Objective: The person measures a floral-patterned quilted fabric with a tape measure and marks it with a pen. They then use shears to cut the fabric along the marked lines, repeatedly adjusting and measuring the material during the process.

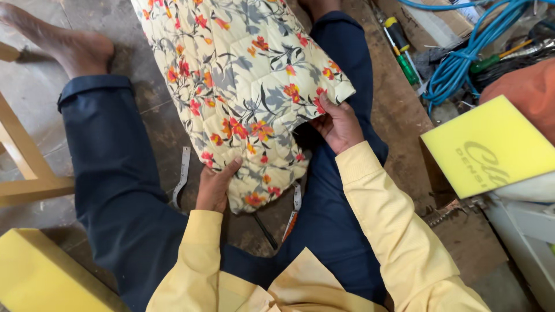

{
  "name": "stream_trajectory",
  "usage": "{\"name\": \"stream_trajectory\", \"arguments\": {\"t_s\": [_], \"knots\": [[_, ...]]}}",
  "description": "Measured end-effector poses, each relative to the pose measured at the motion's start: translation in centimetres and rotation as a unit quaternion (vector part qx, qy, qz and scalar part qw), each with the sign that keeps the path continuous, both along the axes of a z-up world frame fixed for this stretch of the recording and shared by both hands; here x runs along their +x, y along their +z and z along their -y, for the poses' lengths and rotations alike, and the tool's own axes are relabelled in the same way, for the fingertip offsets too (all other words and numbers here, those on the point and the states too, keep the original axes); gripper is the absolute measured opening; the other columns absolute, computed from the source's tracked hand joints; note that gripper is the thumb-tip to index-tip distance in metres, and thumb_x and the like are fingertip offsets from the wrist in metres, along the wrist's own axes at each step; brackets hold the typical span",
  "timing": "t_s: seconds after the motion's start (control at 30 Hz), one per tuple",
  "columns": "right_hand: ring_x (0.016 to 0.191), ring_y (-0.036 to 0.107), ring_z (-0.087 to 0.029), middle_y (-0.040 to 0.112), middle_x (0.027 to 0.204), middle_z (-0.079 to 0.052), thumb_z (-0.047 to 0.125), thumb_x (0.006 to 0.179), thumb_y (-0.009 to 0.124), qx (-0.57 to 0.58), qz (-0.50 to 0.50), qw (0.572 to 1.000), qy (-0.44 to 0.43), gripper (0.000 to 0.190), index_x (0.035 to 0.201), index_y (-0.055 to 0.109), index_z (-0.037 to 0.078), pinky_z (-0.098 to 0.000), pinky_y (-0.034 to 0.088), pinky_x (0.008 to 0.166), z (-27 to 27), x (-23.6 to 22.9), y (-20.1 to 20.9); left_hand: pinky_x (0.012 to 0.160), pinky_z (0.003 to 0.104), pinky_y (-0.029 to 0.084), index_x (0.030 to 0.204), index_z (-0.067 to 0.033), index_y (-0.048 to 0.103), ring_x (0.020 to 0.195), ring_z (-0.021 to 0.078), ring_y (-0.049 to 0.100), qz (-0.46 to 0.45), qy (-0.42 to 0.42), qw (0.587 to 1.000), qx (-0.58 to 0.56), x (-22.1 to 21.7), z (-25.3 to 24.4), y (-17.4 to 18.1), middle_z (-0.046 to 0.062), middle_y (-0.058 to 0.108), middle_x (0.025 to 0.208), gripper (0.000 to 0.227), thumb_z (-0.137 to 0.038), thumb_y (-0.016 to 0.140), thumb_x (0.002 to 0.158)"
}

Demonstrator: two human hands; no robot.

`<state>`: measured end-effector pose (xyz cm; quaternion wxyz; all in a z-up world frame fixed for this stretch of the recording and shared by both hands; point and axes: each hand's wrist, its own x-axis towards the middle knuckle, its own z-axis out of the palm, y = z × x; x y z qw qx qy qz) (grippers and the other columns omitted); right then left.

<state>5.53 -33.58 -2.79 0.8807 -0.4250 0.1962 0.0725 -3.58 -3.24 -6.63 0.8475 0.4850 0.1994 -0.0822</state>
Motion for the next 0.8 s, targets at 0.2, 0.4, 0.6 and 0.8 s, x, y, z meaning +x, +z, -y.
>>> {"name": "stream_trajectory", "arguments": {"t_s": [0.2,0.4,0.6,0.8], "knots": [[0.104,0.072,-0.021,0.074,0.117,-0.007,0.021,0.096,0.071,0.041,0.013,0.999,-0.002,0.035,0.128,0.064,0.006,-0.0407,0.061,0.089,-1.0,-0.1,1.2,0.123,0.051,0.027,0.153,0.0107,0.028,0.148,0.0451,0.033,0.222,0.127,0.766,0.589,-1.2,3.9,6.0,0.032,0.034,0.158,0.105,-0.020,0.091,0.075],[0.101,0.074,-0.023,0.074,0.115,-0.011,0.019,0.097,0.071,0.051,0.029,0.998,-0.027,0.033,0.125,0.064,0.003,-0.0392,0.062,0.087,-1.1,-0.2,2.0,0.124,0.056,0.024,0.151,0.0008,0.042,0.151,0.0457,0.029,0.385,-0.024,0.678,0.625,4.6,9.5,9.2,0.023,0.032,0.163,0.101,-0.038,0.092,0.073],[0.097,0.074,-0.020,0.076,0.112,-0.008,0.025,0.095,0.066,0.076,0.048,0.995,-0.036,0.036,0.123,0.065,0.004,-0.0358,0.060,0.085,-2.2,-1.0,2.1,0.123,0.054,0.027,0.147,-0.0029,0.050,0.150,0.0419,0.034,0.420,-0.038,0.671,0.610,4.8,7.4,9.1,0.017,0.041,0.161,0.084,-0.037,0.090,0.081],[0.090,0.066,-0.011,0.073,0.105,-0.003,0.025,0.095,0.071,-0.105,0.095,0.986,0.090,0.030,0.116,0.071,0.004,-0.0283,0.052,0.080,-4.5,-4.4,-1.3,0.112,0.042,0.046,0.155,-0.0011,0.038,0.153,0.0392,0.042,0.411,-0.087,0.797,0.434,4.8,4.7,9.7,0.014,0.046,0.161,0.077,-0.012,0.070,0.087]]}}
